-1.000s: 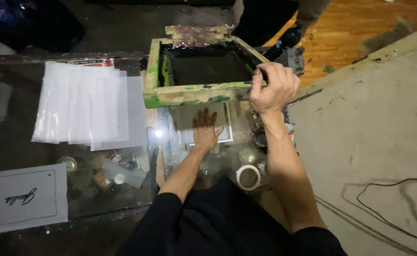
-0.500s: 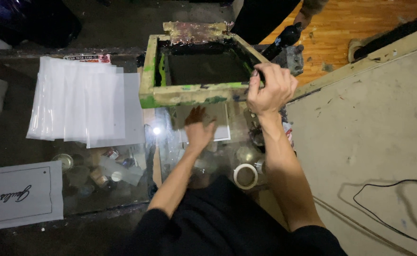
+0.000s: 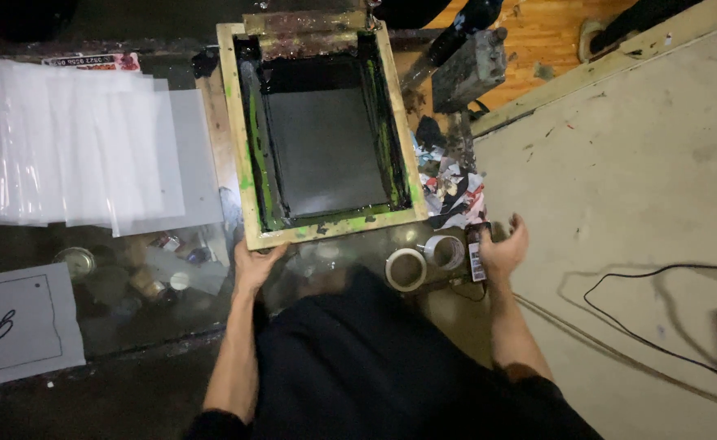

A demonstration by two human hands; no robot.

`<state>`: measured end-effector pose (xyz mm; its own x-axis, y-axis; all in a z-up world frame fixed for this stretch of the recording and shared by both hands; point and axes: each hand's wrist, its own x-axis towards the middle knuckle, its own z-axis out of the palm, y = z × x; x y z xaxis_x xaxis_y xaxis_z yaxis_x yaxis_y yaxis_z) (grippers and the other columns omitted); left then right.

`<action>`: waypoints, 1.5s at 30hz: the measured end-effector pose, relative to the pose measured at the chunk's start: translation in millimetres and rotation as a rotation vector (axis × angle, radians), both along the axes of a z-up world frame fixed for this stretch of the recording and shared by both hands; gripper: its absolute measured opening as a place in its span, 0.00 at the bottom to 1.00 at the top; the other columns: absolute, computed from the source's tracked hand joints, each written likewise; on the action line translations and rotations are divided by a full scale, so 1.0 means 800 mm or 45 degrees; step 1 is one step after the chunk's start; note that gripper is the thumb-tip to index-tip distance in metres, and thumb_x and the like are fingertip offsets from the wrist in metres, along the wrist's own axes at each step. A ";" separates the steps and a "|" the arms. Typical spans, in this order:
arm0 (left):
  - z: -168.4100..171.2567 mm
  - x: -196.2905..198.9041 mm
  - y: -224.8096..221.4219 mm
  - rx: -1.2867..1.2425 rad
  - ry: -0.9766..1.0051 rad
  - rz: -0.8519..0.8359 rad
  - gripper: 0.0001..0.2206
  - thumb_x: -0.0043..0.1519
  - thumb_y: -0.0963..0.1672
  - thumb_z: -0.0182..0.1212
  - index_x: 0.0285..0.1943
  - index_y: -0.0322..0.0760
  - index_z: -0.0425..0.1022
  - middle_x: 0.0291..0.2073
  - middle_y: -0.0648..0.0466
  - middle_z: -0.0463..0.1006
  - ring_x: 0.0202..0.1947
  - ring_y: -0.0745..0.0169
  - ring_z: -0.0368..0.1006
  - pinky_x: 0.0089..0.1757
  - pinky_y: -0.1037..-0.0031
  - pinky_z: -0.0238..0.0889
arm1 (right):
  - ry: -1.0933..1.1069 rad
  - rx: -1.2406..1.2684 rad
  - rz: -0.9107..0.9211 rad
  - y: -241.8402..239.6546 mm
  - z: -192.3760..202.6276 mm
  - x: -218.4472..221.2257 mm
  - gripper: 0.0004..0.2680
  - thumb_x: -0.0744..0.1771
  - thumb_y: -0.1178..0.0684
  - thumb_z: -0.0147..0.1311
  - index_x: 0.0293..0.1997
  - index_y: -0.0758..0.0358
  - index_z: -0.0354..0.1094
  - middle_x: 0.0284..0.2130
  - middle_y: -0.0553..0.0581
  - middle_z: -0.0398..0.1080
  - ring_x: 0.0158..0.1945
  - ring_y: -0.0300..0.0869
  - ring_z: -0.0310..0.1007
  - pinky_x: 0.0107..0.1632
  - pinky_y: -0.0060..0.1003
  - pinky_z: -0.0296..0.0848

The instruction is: Manually screen printing designs onto paper sheets using a squeegee and a screen frame.

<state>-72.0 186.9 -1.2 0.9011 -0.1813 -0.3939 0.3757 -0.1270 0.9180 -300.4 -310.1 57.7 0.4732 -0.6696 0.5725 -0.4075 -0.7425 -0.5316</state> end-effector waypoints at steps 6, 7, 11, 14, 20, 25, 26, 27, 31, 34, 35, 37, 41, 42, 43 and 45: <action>-0.037 -0.003 0.002 0.037 0.000 -0.038 0.28 0.48 0.40 0.88 0.58 0.29 0.81 0.44 0.36 0.85 0.45 0.55 0.79 0.46 0.58 0.74 | 1.315 0.885 -0.317 -0.026 0.004 -0.023 0.40 0.61 0.39 0.73 0.83 0.43 0.50 0.71 0.64 0.65 0.71 0.65 0.68 0.66 0.72 0.64; -0.038 0.000 0.002 0.033 -0.013 -0.037 0.27 0.49 0.41 0.88 0.57 0.30 0.82 0.43 0.37 0.86 0.45 0.55 0.79 0.47 0.59 0.74 | 1.356 0.877 -0.318 -0.029 -0.004 -0.023 0.40 0.61 0.36 0.73 0.83 0.43 0.50 0.70 0.62 0.65 0.72 0.63 0.68 0.67 0.71 0.65; 0.001 -0.001 -0.004 0.030 -0.050 -0.032 0.29 0.47 0.42 0.89 0.57 0.28 0.81 0.44 0.32 0.85 0.48 0.47 0.82 0.47 0.58 0.74 | 1.373 0.745 -0.250 -0.035 -0.026 -0.037 0.37 0.63 0.37 0.73 0.79 0.54 0.57 0.65 0.66 0.69 0.69 0.63 0.70 0.66 0.67 0.70; 0.004 -0.003 -0.003 -0.023 -0.067 -0.031 0.29 0.47 0.42 0.90 0.56 0.27 0.81 0.44 0.33 0.85 0.46 0.49 0.80 0.48 0.58 0.74 | 1.293 0.794 -0.279 -0.050 -0.056 -0.046 0.35 0.61 0.39 0.75 0.76 0.56 0.62 0.63 0.64 0.72 0.68 0.63 0.72 0.64 0.65 0.72; 0.053 0.005 -0.005 0.014 -0.099 -0.053 0.29 0.47 0.43 0.89 0.57 0.28 0.81 0.45 0.32 0.84 0.47 0.46 0.80 0.51 0.53 0.72 | 1.259 0.868 -0.317 -0.043 -0.042 -0.035 0.29 0.61 0.45 0.76 0.69 0.60 0.68 0.62 0.66 0.75 0.69 0.63 0.71 0.65 0.67 0.70; 0.023 0.000 -0.006 0.027 -0.083 -0.047 0.29 0.47 0.44 0.90 0.56 0.30 0.82 0.45 0.36 0.86 0.49 0.46 0.82 0.52 0.55 0.72 | 1.277 0.849 -0.323 -0.035 -0.028 -0.021 0.30 0.62 0.45 0.76 0.69 0.63 0.68 0.62 0.67 0.75 0.69 0.63 0.72 0.64 0.68 0.70; 0.043 0.001 -0.010 0.003 -0.110 -0.042 0.29 0.47 0.42 0.90 0.56 0.30 0.82 0.45 0.35 0.85 0.48 0.48 0.80 0.52 0.54 0.72 | 1.262 0.860 -0.318 -0.034 -0.029 -0.022 0.30 0.62 0.46 0.76 0.70 0.66 0.67 0.62 0.70 0.74 0.69 0.64 0.71 0.64 0.68 0.70; 0.035 -0.002 -0.006 0.006 -0.105 -0.041 0.29 0.47 0.42 0.90 0.56 0.30 0.82 0.45 0.35 0.85 0.48 0.48 0.80 0.52 0.54 0.72 | 1.267 0.861 -0.317 -0.032 -0.030 -0.022 0.30 0.62 0.46 0.76 0.70 0.66 0.67 0.62 0.70 0.74 0.69 0.64 0.71 0.64 0.68 0.70; 0.022 -0.001 -0.007 0.004 -0.087 -0.051 0.30 0.47 0.43 0.90 0.57 0.29 0.81 0.45 0.35 0.85 0.48 0.47 0.80 0.52 0.54 0.72 | 1.201 0.865 -0.272 -0.032 -0.041 -0.023 0.30 0.63 0.50 0.75 0.71 0.73 0.64 0.63 0.75 0.72 0.70 0.67 0.69 0.68 0.64 0.70; 0.021 -0.002 -0.007 -0.039 -0.056 -0.044 0.29 0.48 0.43 0.90 0.57 0.30 0.81 0.45 0.37 0.86 0.47 0.51 0.80 0.51 0.57 0.73 | 1.175 0.892 -0.283 -0.031 -0.041 -0.027 0.33 0.62 0.48 0.75 0.73 0.71 0.61 0.65 0.74 0.71 0.71 0.66 0.68 0.69 0.64 0.68; 0.019 -0.002 -0.007 -0.040 -0.049 -0.045 0.29 0.49 0.43 0.90 0.57 0.30 0.81 0.45 0.38 0.86 0.48 0.52 0.81 0.50 0.57 0.73 | 1.151 0.898 -0.288 -0.031 -0.039 -0.028 0.33 0.62 0.46 0.75 0.73 0.70 0.61 0.64 0.73 0.71 0.71 0.66 0.68 0.69 0.64 0.69; 0.034 0.000 -0.008 -0.039 -0.036 -0.046 0.29 0.48 0.43 0.90 0.56 0.28 0.81 0.44 0.37 0.86 0.47 0.52 0.80 0.50 0.57 0.73 | 1.157 0.906 -0.296 -0.038 -0.045 -0.035 0.35 0.62 0.45 0.76 0.74 0.69 0.59 0.65 0.74 0.70 0.72 0.66 0.66 0.70 0.64 0.67; 0.037 0.001 -0.005 0.001 -0.033 -0.059 0.29 0.47 0.43 0.90 0.56 0.28 0.80 0.43 0.37 0.86 0.44 0.53 0.80 0.48 0.58 0.74 | 1.131 0.928 -0.305 -0.039 -0.046 -0.038 0.37 0.61 0.43 0.77 0.75 0.64 0.59 0.65 0.72 0.70 0.72 0.65 0.66 0.72 0.63 0.66; 0.033 0.000 -0.006 0.001 -0.030 -0.059 0.29 0.47 0.43 0.90 0.56 0.28 0.80 0.43 0.37 0.86 0.44 0.53 0.80 0.48 0.58 0.74 | 1.134 0.928 -0.306 -0.050 -0.061 -0.045 0.37 0.61 0.43 0.77 0.75 0.64 0.59 0.65 0.72 0.70 0.72 0.65 0.66 0.72 0.63 0.66; 0.030 -0.001 -0.006 -0.012 -0.067 -0.057 0.28 0.48 0.42 0.89 0.56 0.27 0.80 0.43 0.35 0.85 0.46 0.49 0.81 0.48 0.57 0.73 | 1.128 0.913 -0.298 -0.060 -0.075 -0.051 0.37 0.59 0.43 0.77 0.74 0.64 0.59 0.64 0.72 0.71 0.71 0.65 0.67 0.70 0.62 0.68; 0.031 0.000 -0.007 -0.024 -0.106 -0.051 0.27 0.49 0.41 0.88 0.57 0.26 0.81 0.43 0.33 0.85 0.47 0.44 0.82 0.48 0.55 0.73 | 1.124 0.896 -0.286 -0.064 -0.072 -0.046 0.37 0.58 0.43 0.78 0.73 0.63 0.60 0.63 0.71 0.72 0.70 0.65 0.69 0.69 0.61 0.69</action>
